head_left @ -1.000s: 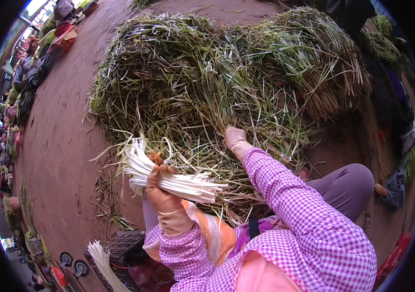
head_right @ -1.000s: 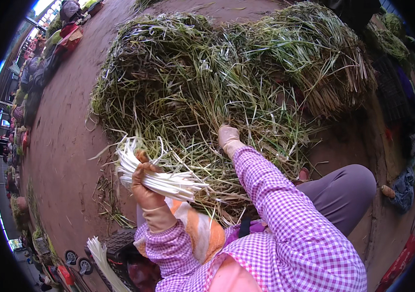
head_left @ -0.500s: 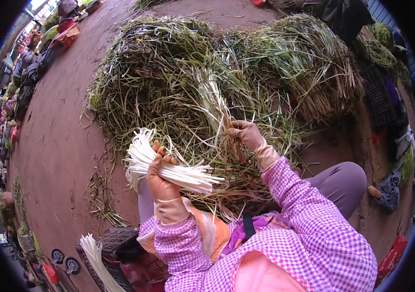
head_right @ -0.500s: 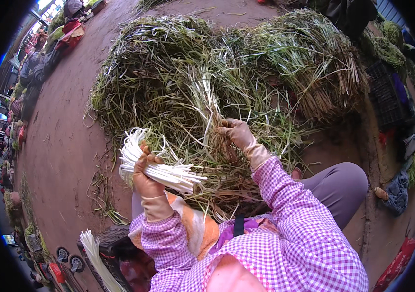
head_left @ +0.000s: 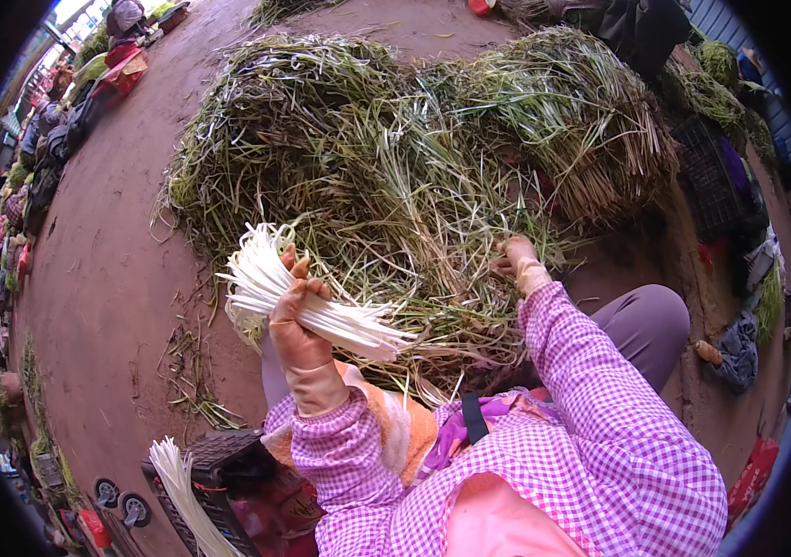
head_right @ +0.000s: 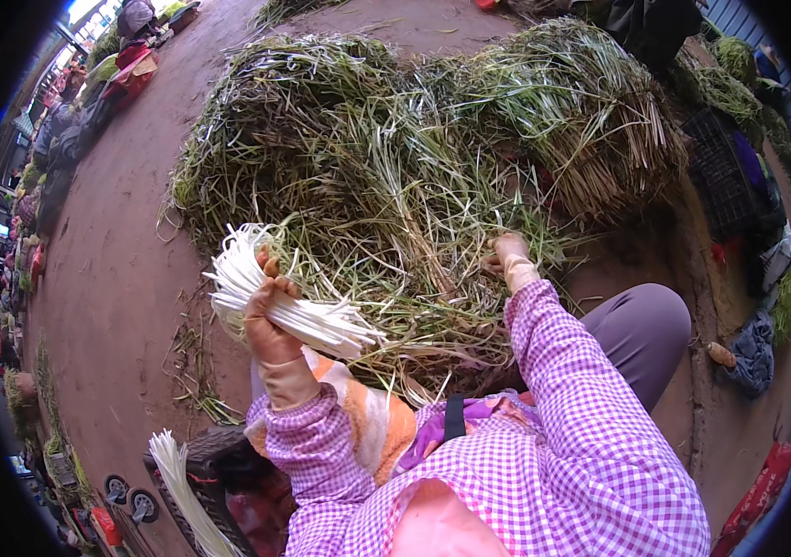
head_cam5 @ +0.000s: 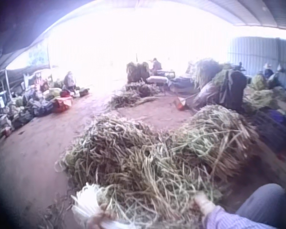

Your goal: The person sits on the ground and repeatedly pulls apart bundles of plant fibers by hand, separating usable strands from waste. The person holds the bundle in one hand and strips fibers with the other, dropping the waste onto a pile nearby.

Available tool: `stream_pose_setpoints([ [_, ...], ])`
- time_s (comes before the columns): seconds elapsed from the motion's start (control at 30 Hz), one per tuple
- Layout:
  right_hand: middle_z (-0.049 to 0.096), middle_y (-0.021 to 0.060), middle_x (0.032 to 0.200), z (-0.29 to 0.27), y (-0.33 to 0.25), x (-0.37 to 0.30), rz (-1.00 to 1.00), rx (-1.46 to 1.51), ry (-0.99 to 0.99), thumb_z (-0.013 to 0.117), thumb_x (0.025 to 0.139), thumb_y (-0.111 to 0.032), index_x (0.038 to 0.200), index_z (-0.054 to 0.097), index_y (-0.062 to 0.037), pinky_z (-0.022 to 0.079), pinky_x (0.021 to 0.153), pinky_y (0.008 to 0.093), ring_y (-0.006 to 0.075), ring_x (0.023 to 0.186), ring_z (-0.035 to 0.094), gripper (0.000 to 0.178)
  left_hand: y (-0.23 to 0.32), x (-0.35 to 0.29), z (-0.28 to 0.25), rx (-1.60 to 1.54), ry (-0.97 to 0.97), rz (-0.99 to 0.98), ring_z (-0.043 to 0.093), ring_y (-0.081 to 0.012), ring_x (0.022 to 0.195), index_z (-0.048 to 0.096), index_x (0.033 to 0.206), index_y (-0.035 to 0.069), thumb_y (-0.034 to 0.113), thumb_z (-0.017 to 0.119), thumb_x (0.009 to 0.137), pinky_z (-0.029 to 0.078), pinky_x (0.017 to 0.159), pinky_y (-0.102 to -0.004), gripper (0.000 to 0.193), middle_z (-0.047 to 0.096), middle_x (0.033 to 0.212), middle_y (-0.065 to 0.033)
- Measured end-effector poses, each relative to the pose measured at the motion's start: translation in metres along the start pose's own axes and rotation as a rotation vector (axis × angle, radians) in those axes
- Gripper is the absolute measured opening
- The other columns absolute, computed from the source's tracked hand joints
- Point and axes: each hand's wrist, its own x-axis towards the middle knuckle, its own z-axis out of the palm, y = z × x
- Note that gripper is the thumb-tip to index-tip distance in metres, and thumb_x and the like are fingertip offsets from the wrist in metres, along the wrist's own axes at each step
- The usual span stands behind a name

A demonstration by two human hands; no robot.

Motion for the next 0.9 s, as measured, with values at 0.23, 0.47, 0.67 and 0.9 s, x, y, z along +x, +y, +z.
stream_pose_setpoints([
  [0.23,0.072,0.0063,0.104,0.074,0.002,-0.006,-1.179,-0.344,-0.051,0.060,0.095,-0.021,0.115,0.068,-0.0168,0.059,0.056,0.0240,0.0116,0.074,0.069,0.021,-0.011,0.006,0.000,-0.011,0.066,-0.087,0.064,-0.0125,0.074,0.046,0.135,-0.001,-0.003,0.060,0.083,0.057,0.067,-0.0267,0.053,0.066,0.103,-0.0098],
  [0.47,0.070,0.0131,0.108,0.152,-0.029,-0.051,-0.715,-1.147,-0.203,0.065,0.091,-0.040,0.122,0.062,-0.0086,0.055,0.079,0.0341,0.0214,0.086,0.068,0.044,-0.008,0.008,0.009,-0.014,0.158,-0.130,0.062,-0.0118,0.070,0.051,0.131,0.000,-0.002,0.059,0.084,0.056,0.065,-0.0261,0.048,0.067,0.094,-0.0068],
  [0.67,0.072,0.0079,0.089,0.110,-0.013,-0.072,-0.539,-0.644,-0.338,0.060,0.096,-0.023,0.119,0.065,-0.0078,0.053,0.049,0.0255,0.0079,0.057,0.058,0.028,-0.001,0.007,0.002,-0.037,0.162,-0.096,0.061,-0.0136,0.072,0.050,0.131,-0.003,-0.001,0.060,0.084,0.055,0.066,-0.0290,0.048,0.066,0.097,-0.0088],
  [0.9,0.073,0.0106,0.087,0.073,-0.015,-0.087,-1.081,-0.157,-0.374,0.067,0.091,-0.017,0.107,0.070,-0.0061,0.057,0.051,0.0234,0.0128,0.063,0.067,0.019,0.003,0.003,0.001,0.023,0.249,-0.090,0.060,-0.0164,0.074,0.051,0.127,-0.003,-0.002,0.055,0.087,0.053,0.067,-0.0294,0.040,0.063,0.099,-0.0126],
])
